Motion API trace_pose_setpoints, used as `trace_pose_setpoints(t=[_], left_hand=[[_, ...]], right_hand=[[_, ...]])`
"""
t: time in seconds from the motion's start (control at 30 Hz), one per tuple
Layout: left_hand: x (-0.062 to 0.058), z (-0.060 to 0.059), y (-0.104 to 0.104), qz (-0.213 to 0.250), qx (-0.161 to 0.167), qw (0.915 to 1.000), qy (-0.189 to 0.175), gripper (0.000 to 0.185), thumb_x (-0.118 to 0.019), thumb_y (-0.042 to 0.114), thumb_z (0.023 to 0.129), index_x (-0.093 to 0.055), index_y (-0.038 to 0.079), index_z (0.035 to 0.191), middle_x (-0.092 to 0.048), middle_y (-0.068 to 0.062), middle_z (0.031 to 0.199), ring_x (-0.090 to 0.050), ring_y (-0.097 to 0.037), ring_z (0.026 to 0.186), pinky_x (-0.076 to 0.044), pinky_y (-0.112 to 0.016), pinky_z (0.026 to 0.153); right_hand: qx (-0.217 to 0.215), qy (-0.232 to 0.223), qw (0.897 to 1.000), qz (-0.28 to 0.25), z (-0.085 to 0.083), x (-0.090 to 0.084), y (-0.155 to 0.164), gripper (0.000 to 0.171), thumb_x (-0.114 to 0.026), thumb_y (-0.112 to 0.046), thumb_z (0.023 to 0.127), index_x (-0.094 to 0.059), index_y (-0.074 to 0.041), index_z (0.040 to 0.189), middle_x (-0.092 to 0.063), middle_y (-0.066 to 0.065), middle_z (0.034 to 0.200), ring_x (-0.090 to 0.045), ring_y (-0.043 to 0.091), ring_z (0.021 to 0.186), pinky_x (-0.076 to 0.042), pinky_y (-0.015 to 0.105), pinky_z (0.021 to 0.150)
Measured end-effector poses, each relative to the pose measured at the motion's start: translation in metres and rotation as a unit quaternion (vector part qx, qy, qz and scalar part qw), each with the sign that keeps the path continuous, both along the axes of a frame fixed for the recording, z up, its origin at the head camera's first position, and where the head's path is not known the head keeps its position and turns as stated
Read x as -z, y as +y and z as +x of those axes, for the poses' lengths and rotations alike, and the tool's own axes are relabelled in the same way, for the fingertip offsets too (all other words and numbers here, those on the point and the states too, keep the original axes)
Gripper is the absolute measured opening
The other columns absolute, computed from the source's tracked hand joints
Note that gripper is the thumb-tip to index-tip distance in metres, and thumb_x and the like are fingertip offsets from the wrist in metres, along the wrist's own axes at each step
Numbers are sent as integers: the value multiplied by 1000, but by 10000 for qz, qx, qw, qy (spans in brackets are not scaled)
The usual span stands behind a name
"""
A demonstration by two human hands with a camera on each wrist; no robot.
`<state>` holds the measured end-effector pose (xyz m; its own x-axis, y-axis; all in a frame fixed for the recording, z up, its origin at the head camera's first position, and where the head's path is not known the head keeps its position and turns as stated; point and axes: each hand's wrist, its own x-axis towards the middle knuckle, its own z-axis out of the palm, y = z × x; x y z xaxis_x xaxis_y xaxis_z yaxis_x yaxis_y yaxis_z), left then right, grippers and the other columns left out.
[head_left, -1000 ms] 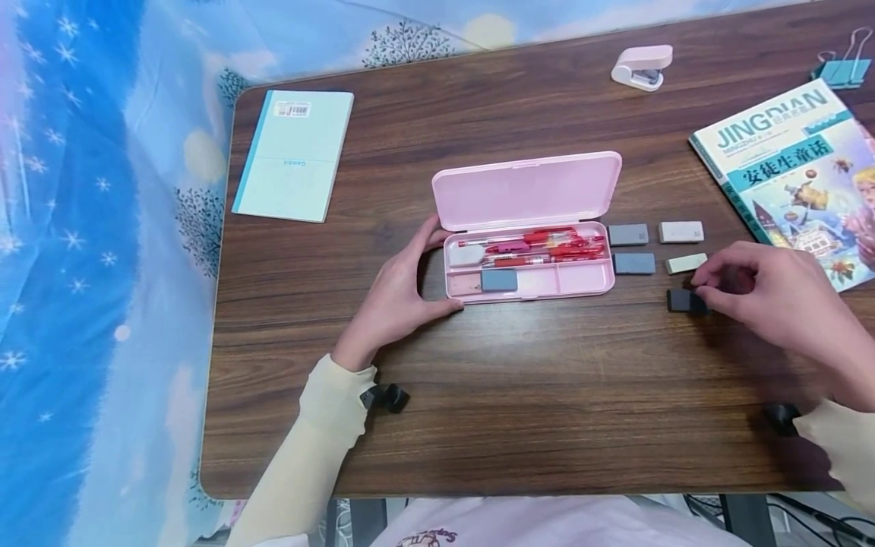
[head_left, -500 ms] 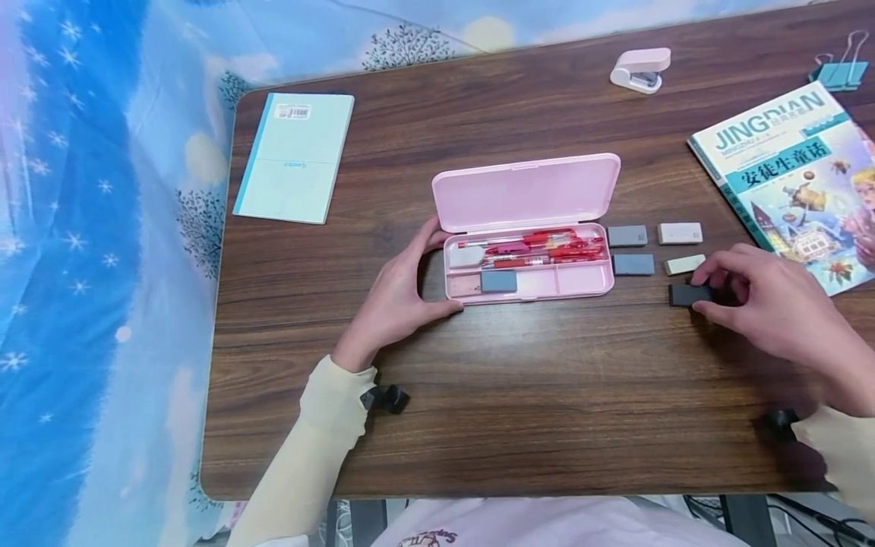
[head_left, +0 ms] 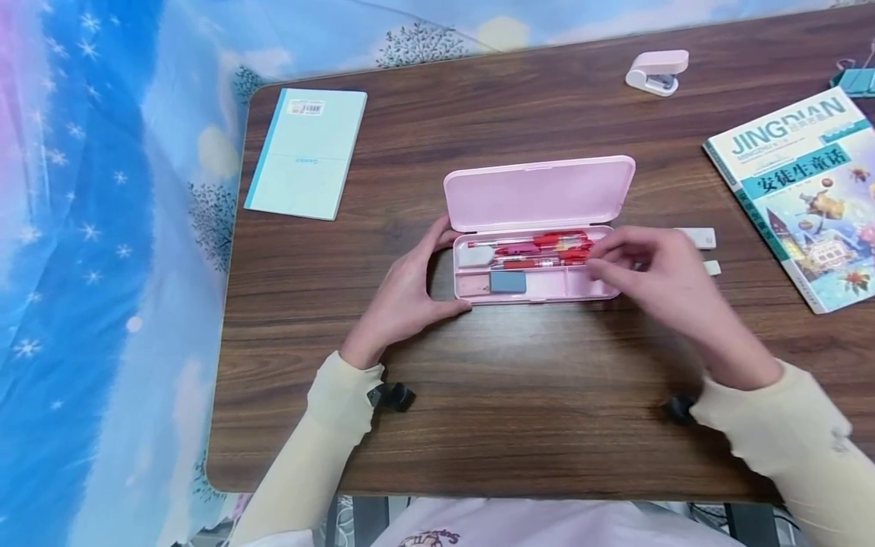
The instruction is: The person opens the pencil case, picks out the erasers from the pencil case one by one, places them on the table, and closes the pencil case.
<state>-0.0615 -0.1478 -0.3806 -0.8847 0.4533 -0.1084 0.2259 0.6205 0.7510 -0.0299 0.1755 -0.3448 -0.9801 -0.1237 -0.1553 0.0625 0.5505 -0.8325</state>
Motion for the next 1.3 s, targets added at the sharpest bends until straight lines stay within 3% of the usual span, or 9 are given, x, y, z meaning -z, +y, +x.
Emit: trace_pose_setpoints(t=[0.2,0.33,0.53,0.7,0.9,1.3], left_hand=[[0,0,4,-2,5,10000,-28,114,-90,28,76,-17,17,162,-50,2,151,-39,-13,143,-31,-42,117],[0,0,5,36,68,10000,59,114,-91,26,75,-18,14,162,-51,1,150,-41,-14,142,-32,-41,117],[1,-1,6,104,113,9997,194,113,-91,24,74,-21,12,161,-52,0,149,-43,-15,141,-32,-40,116],[0,-1,5,105,90,9998,137,113,-91,25,74,-20,13,161,-51,0,150,-42,-16,142,-32,-41,117],[0,0,3,145,45,9999,79,114,-91,24,74,-18,13,162,-50,0,150,-40,-15,143,-30,-41,118],[2,-1,-1,186,51,9997,137,113,-90,22,75,-19,13,162,-51,0,150,-41,-15,142,-30,-40,118]], right_hand=[[-277,241,9987,365,-5,13,-40,12,-74,-22,93,-79,-12,95,-74,2,83,-62,14,69,-44,26,63],[-232,428,9958,777,-4,18,-51,11,-73,-20,92,-81,-13,93,-75,2,81,-61,17,67,-40,34,64],[-141,948,9879,1219,-1,24,-62,10,-75,-20,89,-81,-12,91,-76,3,80,-66,17,71,-40,34,62],[-181,784,9912,1052,0,24,-67,8,-75,-16,88,-80,-12,93,-75,2,78,-67,16,70,-42,34,63],[-267,689,9925,973,4,25,-74,13,-77,-14,84,-78,-13,96,-73,-1,78,-57,15,66,-38,33,62],[-284,1117,9895,875,6,31,-91,21,-81,-10,80,-77,-10,101,-74,0,82,-48,16,61,-33,34,61]])
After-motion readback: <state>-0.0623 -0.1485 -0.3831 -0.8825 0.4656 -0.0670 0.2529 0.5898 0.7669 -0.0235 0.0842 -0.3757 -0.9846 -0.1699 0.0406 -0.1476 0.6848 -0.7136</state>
